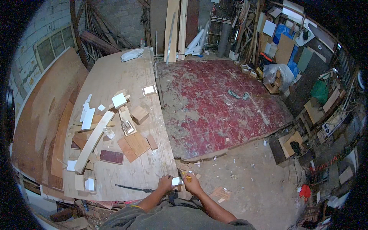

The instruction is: Sawing a small piece of wood with a hand saw and then sanding it using a sanding block.

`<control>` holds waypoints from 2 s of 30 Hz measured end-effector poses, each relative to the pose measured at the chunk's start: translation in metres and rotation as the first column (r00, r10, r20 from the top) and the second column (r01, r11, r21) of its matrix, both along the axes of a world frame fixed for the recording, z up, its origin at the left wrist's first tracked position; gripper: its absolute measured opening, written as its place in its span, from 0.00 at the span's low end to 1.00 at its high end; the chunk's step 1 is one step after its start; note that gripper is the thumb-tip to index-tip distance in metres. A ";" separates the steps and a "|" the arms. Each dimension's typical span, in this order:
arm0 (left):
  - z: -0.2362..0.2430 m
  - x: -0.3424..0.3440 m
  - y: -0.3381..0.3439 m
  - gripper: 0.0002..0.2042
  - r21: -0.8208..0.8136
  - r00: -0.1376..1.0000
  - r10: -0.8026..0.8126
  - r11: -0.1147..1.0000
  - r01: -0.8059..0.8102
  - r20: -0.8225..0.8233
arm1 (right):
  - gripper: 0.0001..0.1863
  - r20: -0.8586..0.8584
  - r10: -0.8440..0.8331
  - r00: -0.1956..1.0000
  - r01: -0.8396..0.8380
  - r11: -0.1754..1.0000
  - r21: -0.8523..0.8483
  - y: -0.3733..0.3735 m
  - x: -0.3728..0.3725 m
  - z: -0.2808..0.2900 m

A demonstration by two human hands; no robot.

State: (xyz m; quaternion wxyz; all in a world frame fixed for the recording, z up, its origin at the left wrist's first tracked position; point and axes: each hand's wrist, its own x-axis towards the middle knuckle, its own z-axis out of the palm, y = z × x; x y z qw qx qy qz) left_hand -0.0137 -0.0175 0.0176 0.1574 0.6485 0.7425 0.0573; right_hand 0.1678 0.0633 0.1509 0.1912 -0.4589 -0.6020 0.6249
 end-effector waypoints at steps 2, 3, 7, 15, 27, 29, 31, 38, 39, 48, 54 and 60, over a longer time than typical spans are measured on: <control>0.004 0.002 0.001 0.25 -0.057 0.994 0.081 0.995 -0.077 0.071 | 0.08 0.001 0.021 1.000 -0.021 0.990 0.138 0.000 -0.001 -0.025; 0.005 0.003 0.002 0.25 -0.055 0.994 0.081 0.995 -0.078 0.071 | 0.08 0.004 0.042 0.999 -0.042 0.961 0.274 -0.002 -0.003 -0.028; -0.002 0.007 0.002 0.24 -0.118 0.992 0.108 0.988 -0.100 0.065 | 0.07 -0.011 0.071 0.997 -0.064 0.955 0.290 -0.014 0.002 -0.032; 0.008 0.000 0.019 0.21 0.042 0.992 0.123 0.991 -0.123 0.015 | 0.06 0.022 0.017 1.000 -0.023 0.945 0.325 -0.001 -0.007 -0.030; 0.007 -0.010 0.044 0.28 0.053 0.983 0.140 0.988 -0.147 0.120 | 0.11 0.002 -0.039 0.999 0.037 0.961 0.275 0.010 -0.012 -0.031; 0.005 -0.010 0.046 0.28 0.065 0.986 0.122 0.989 -0.130 0.110 | 0.11 0.008 -0.041 0.999 0.037 0.966 0.255 0.017 -0.009 -0.036; -0.001 -0.012 0.045 0.29 0.056 0.990 0.120 0.991 -0.124 0.072 | 0.11 -0.022 -0.036 0.999 0.040 0.972 0.233 0.023 -0.009 -0.046; 0.012 -0.018 0.052 0.29 -0.038 0.982 0.139 0.990 -0.135 0.126 | 0.12 0.016 -0.136 0.991 0.128 0.963 0.236 0.029 -0.013 -0.057; 0.000 -0.022 0.057 0.26 -0.009 0.969 0.196 0.980 -0.197 0.153 | 0.12 -0.003 -0.139 0.990 0.137 0.976 0.171 0.027 -0.017 -0.052; -0.036 -0.023 0.102 0.20 0.171 0.862 0.483 0.846 -0.504 0.153 | 0.14 0.028 -0.125 0.992 0.111 0.951 0.287 0.012 -0.029 -0.017; -0.052 -0.004 0.111 0.21 0.237 0.831 0.547 0.797 -0.555 0.105 | 0.14 0.106 -0.155 0.982 0.139 0.980 0.146 0.006 -0.032 -0.010; -0.050 0.003 0.117 0.19 0.261 0.839 0.540 0.801 -0.538 0.070 | 0.13 0.143 -0.177 0.974 0.154 0.976 0.156 0.009 -0.037 -0.001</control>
